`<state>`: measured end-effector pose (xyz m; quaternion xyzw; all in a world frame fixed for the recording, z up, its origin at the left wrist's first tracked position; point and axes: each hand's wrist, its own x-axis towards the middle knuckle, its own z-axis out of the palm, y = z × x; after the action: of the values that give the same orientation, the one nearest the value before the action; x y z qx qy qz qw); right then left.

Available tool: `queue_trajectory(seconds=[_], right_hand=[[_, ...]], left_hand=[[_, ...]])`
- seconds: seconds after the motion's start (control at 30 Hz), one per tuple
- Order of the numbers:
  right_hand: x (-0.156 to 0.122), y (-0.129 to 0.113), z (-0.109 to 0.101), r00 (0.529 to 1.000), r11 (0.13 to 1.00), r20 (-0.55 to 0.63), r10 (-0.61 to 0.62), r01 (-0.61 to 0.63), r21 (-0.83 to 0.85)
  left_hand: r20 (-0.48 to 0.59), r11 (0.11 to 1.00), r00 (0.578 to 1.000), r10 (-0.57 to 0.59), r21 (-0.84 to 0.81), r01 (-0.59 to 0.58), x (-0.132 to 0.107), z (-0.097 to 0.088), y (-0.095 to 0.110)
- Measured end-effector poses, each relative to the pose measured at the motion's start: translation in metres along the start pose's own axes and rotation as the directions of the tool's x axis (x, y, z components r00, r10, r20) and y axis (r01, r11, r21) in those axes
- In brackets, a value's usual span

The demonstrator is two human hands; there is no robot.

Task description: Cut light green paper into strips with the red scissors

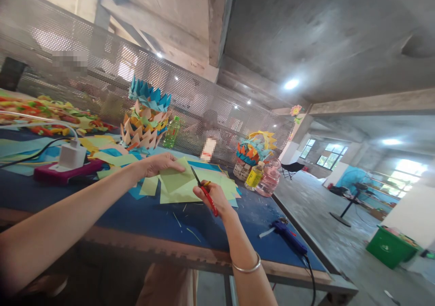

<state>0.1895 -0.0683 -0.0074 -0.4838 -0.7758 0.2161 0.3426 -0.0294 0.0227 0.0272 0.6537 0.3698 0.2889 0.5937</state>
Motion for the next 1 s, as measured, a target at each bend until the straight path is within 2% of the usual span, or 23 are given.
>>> queue_trajectory(seconds=[0.23,0.5,0.77,1.0], right_hand=[[0.002,0.006,0.002,0.999,0.999,0.032,-0.018,0.019,-0.028],[0.004,0.006,0.003,0.998,0.999,0.048,-0.040,0.041,-0.026],[0.005,0.010,0.004,1.000,0.999,0.020,-0.021,0.022,-0.038],[0.005,0.008,0.004,0.999,0.998,0.016,-0.044,0.044,-0.050]], left_hand=[[0.091,1.000,0.996,0.015,0.007,-0.015,0.002,0.003,-0.002],[0.116,0.999,0.993,0.031,0.002,-0.032,0.003,0.004,-0.003],[0.062,1.000,0.998,-0.015,0.017,0.014,0.001,0.012,-0.004],[0.072,1.000,0.997,-0.009,0.002,0.009,0.003,0.013,-0.005]])
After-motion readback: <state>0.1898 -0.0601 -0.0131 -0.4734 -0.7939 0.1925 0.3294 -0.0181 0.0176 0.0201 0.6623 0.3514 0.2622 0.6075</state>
